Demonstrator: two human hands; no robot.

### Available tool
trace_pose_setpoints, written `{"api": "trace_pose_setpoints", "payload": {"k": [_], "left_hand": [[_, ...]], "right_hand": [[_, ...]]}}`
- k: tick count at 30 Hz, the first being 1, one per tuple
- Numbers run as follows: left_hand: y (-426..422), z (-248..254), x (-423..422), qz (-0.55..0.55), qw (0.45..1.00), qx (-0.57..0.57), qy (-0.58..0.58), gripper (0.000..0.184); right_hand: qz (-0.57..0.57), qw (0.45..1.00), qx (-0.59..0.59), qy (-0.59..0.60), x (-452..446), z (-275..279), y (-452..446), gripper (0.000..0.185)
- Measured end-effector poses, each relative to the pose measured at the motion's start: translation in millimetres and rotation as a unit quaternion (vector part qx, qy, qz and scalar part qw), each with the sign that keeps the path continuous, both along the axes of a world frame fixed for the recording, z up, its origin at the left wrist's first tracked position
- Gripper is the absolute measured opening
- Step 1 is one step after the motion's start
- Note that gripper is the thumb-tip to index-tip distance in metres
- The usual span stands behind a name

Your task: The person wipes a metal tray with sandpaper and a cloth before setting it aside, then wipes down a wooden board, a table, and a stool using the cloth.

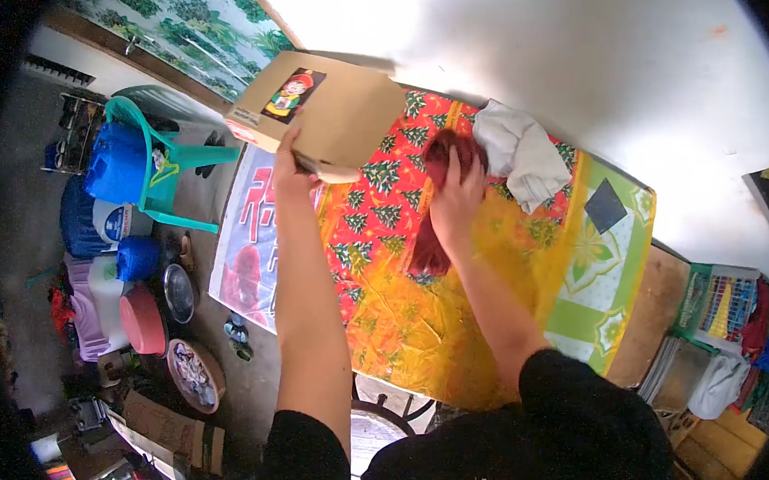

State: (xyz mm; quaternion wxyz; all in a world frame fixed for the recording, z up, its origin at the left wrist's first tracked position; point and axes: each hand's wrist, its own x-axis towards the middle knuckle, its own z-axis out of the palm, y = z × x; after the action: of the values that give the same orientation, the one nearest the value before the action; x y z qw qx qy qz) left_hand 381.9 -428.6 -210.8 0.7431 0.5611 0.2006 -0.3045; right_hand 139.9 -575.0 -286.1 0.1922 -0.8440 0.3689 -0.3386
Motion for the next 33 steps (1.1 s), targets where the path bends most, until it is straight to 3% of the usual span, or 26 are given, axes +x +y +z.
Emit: {"api": "trace_pose_setpoints", "payload": {"k": [1, 5, 7, 10, 12, 14, 15, 17, 20, 21, 22, 23, 25, 27, 28, 29, 30, 31, 32, 33], "left_hand": [[12, 13, -2, 0.015, 0.999, 0.050, 0.006, 0.063], [67, 40, 9, 0.007, 0.997, 0.012, -0.070, 0.064], [93, 50, 15, -0.016, 0.990, -0.050, -0.128, 0.064], [116, 84, 12, 0.007, 0.990, -0.027, -0.138, 0.061], [129, 91, 14, 0.022, 0.989, -0.029, -0.144, 0.058], [130, 96, 13, 0.042, 0.988, -0.028, -0.144, 0.056], [129, 100, 12, 0.050, 0.988, -0.026, -0.144, 0.056], [123, 105, 6, 0.083, 0.986, -0.021, -0.145, 0.059], [130, 105, 9, 0.103, 0.989, -0.011, -0.107, 0.063], [132, 103, 13, 0.107, 0.989, -0.031, -0.101, 0.059], [132, 102, 14, 0.111, 0.988, -0.051, -0.095, 0.055], [129, 103, 12, 0.108, 0.986, -0.062, -0.107, 0.055], [126, 106, 9, 0.103, 0.983, -0.080, -0.131, 0.055], [131, 108, 6, 0.091, 0.986, -0.062, -0.127, 0.055], [134, 109, 4, 0.087, 0.987, -0.054, -0.125, 0.055], [137, 111, 2, 0.089, 0.986, -0.060, -0.128, 0.056], [137, 112, -1, 0.092, 0.985, -0.067, -0.132, 0.057], [138, 112, -4, 0.094, 0.984, -0.074, -0.136, 0.058], [139, 110, -6, 0.099, 0.983, -0.071, -0.136, 0.059], [140, 109, -8, 0.104, 0.983, -0.069, -0.138, 0.059]], "right_hand": [[-0.005, 1.000, -0.026, 0.016, 27, -12, -15, 0.069], [0.044, 0.999, 0.011, 0.009, 132, -19, -49, 0.068], [0.141, 0.990, -0.004, -0.002, 165, -20, -48, 0.056], [0.336, 0.940, 0.031, -0.054, 194, -27, -4, 0.044], [0.449, 0.848, 0.273, -0.072, 171, -2, 59, 0.035], [0.505, 0.804, 0.312, -0.035, 116, 30, 119, 0.039], [0.515, 0.762, 0.391, 0.027, 83, 60, 141, 0.040], [0.616, 0.725, 0.308, -0.008, 52, -18, 213, 0.046], [0.655, 0.638, 0.383, 0.133, -19, 29, 225, 0.034], [0.735, 0.644, 0.202, 0.071, -42, -18, 250, 0.028], [0.724, 0.671, 0.160, -0.022, -67, -29, 262, 0.034], [0.728, 0.675, 0.111, -0.042, -84, -39, 271, 0.035], [0.735, 0.577, 0.352, -0.048, -103, 2, 250, 0.041], [0.647, 0.679, 0.346, 0.019, -112, -6, 236, 0.048], [0.609, 0.675, 0.416, -0.020, -101, 25, 199, 0.046], [0.539, 0.729, 0.421, -0.016, -94, 18, 176, 0.047], [0.430, 0.838, 0.329, 0.068, -80, 38, 141, 0.050], [0.349, 0.908, 0.230, 0.035, -60, -11, 119, 0.051], [0.264, 0.953, 0.148, -0.004, -35, 2, 83, 0.054], [0.241, 0.952, 0.185, -0.026, -11, 27, 45, 0.057]]}}
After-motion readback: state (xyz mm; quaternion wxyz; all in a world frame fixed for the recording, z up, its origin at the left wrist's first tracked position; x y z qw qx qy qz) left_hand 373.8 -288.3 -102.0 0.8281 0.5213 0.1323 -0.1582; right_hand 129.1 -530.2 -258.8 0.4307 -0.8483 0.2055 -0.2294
